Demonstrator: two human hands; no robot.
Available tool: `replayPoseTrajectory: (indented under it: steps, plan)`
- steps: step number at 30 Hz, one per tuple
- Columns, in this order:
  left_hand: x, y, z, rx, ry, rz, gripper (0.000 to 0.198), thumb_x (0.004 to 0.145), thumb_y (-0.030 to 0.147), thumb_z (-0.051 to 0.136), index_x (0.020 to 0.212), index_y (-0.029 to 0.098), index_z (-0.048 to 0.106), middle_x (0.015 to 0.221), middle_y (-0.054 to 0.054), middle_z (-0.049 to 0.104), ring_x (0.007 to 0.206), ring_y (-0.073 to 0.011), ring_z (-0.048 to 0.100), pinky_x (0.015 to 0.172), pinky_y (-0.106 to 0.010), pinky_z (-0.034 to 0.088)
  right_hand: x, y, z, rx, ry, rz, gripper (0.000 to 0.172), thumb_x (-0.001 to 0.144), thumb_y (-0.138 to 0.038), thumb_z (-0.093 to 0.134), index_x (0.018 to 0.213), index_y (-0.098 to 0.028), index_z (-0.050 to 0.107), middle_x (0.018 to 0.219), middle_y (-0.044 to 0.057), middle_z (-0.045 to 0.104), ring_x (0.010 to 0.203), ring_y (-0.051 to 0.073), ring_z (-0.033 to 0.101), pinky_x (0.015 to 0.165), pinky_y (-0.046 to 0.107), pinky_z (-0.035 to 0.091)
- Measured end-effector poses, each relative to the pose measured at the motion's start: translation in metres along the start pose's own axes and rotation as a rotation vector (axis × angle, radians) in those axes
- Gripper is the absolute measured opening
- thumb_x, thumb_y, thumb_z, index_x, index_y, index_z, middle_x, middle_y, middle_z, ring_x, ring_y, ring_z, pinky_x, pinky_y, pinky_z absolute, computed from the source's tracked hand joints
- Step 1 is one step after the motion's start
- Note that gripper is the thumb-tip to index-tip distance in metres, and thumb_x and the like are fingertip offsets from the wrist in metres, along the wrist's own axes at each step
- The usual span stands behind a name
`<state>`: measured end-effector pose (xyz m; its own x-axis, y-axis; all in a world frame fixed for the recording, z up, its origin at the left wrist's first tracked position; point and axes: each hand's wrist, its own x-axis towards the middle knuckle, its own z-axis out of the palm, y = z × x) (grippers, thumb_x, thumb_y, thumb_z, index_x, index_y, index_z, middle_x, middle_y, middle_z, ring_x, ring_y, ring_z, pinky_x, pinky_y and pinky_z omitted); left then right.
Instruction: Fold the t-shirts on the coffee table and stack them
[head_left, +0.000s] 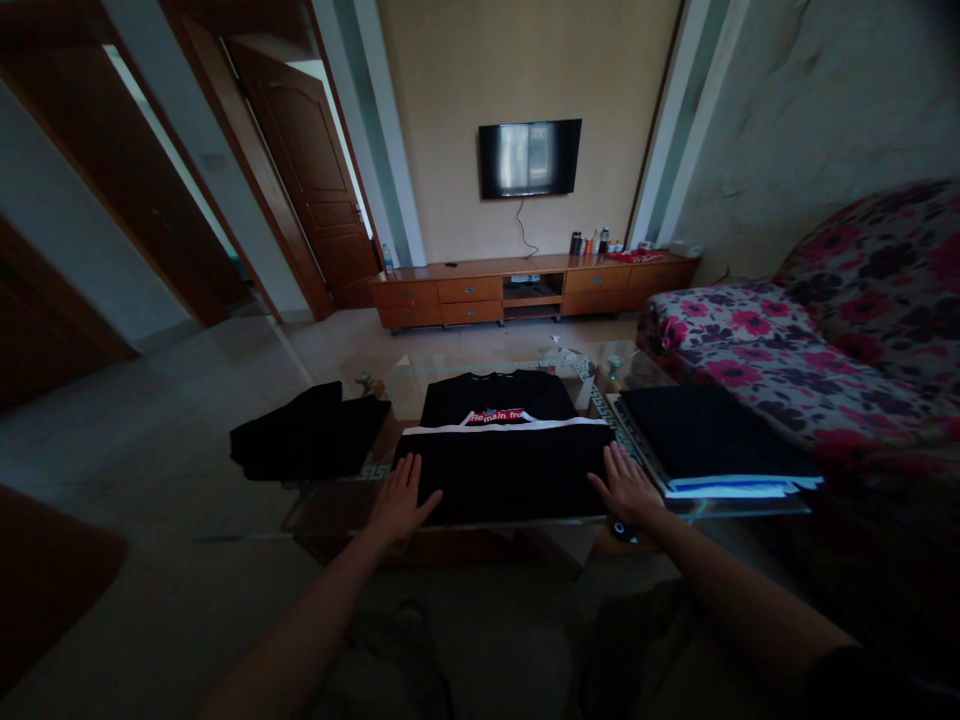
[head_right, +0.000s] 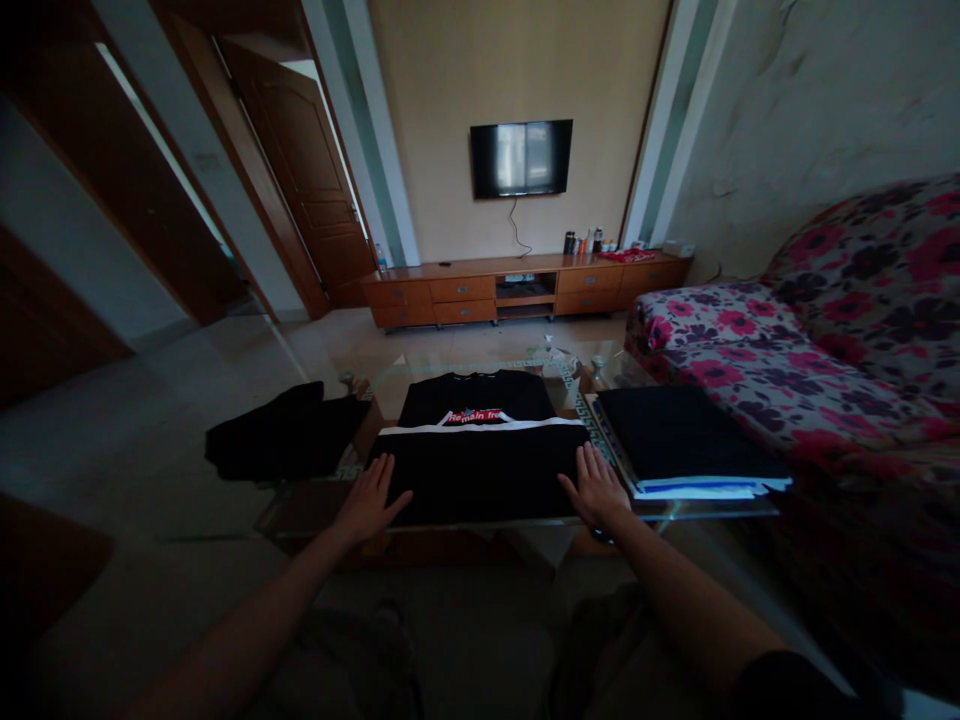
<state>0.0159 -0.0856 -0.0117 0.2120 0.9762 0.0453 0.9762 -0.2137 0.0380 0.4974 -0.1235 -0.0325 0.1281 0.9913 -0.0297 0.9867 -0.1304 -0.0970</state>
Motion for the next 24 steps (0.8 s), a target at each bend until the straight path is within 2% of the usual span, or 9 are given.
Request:
replayPoseTrajectory:
  steps: [4,7,9,12,15,17,19,22,24]
  plan:
    - [0.003,0.015,-0.007,-0.002,0.013,-0.071,0.083,0.095,0.071,0.029,0.161,0.021,0.02,0.164,-0.018,0.025,0.151,-0.0353,0.026,0.118,-0.052,0.026,-0.001,-0.02,-0.003,-0.007,0.034,0.101,0.084,0.098,-0.062,0.026,0.157,-0.002,0.029,0.166,0.019,0.016,0.154,0.031,0.009,0.124,0.046,0.011]
    - [0.017,0.043,-0.015,-0.009,0.067,-0.144,0.074,0.099,0.062,0.024,0.159,0.018,0.025,0.161,-0.019,0.033,0.148,-0.0351,0.033,0.115,-0.052,0.031,0.008,-0.053,-0.012,0.036,0.128,0.152,0.082,0.099,-0.06,0.028,0.153,0.002,0.036,0.164,0.024,0.019,0.154,0.035,0.011,0.123,0.048,0.01]
    - [0.03,0.066,-0.019,-0.027,0.098,-0.076,0.072,0.101,0.057,0.024,0.156,0.011,0.031,0.16,-0.019,0.035,0.149,-0.0319,0.031,0.118,-0.046,0.029,0.017,-0.082,-0.02,0.076,0.165,0.049,0.08,0.1,-0.057,0.027,0.155,0.001,0.033,0.165,0.022,0.018,0.154,0.033,0.011,0.124,0.046,0.009]
    - [0.049,0.099,-0.021,-0.055,0.112,0.099,0.067,0.101,0.052,0.027,0.155,0.012,0.035,0.162,-0.014,0.034,0.151,-0.0273,0.027,0.122,-0.043,0.024,0.032,-0.129,-0.027,0.138,0.141,-0.181,0.079,0.101,-0.058,0.021,0.156,-0.002,0.031,0.166,0.017,0.016,0.155,0.028,0.01,0.124,0.043,0.009]
    - [0.064,0.121,-0.019,-0.085,0.105,0.217,0.064,0.101,0.044,0.029,0.156,0.012,0.033,0.164,-0.011,0.031,0.152,-0.023,0.024,0.125,-0.04,0.02,0.042,-0.17,-0.028,0.181,0.14,-0.364,0.08,0.102,-0.06,0.017,0.158,-0.004,0.029,0.167,0.014,0.011,0.155,0.026,0.009,0.125,0.041,0.01]
    - [0.071,0.128,-0.017,-0.095,0.067,0.249,0.064,0.098,0.038,0.033,0.157,0.012,0.031,0.165,-0.009,0.029,0.153,-0.0212,0.021,0.126,-0.039,0.017,0.046,-0.188,-0.025,0.193,0.125,-0.443,0.077,0.103,-0.057,0.014,0.159,-0.006,0.028,0.167,0.012,0.011,0.155,0.024,0.009,0.125,0.041,0.01]
    - [0.075,0.131,-0.012,-0.097,0.014,0.244,0.067,0.096,0.034,0.036,0.158,0.013,0.028,0.166,-0.007,0.025,0.154,-0.0206,0.018,0.126,-0.039,0.015,0.048,-0.198,-0.019,0.193,0.085,-0.455,0.075,0.103,-0.055,0.011,0.159,-0.007,0.028,0.166,0.012,0.015,0.155,0.023,0.011,0.125,0.041,0.009]
    - [0.08,0.126,-0.005,-0.097,-0.046,0.226,0.072,0.094,0.04,0.04,0.159,0.015,0.024,0.168,-0.006,0.02,0.155,-0.0212,0.015,0.126,-0.041,0.016,0.05,-0.198,-0.012,0.185,0.032,-0.428,0.08,0.102,-0.06,0.011,0.158,-0.006,0.029,0.166,0.012,0.018,0.155,0.023,0.013,0.125,0.042,0.009]
    - [0.082,0.116,0.0,-0.098,-0.038,0.206,0.076,0.094,0.049,0.041,0.16,0.017,0.022,0.168,-0.006,0.018,0.155,-0.0219,0.015,0.125,-0.042,0.016,0.052,-0.189,-0.01,0.177,0.007,-0.453,0.081,0.101,-0.063,0.012,0.159,-0.009,0.028,0.167,0.01,0.015,0.155,0.022,0.011,0.125,0.041,0.008]
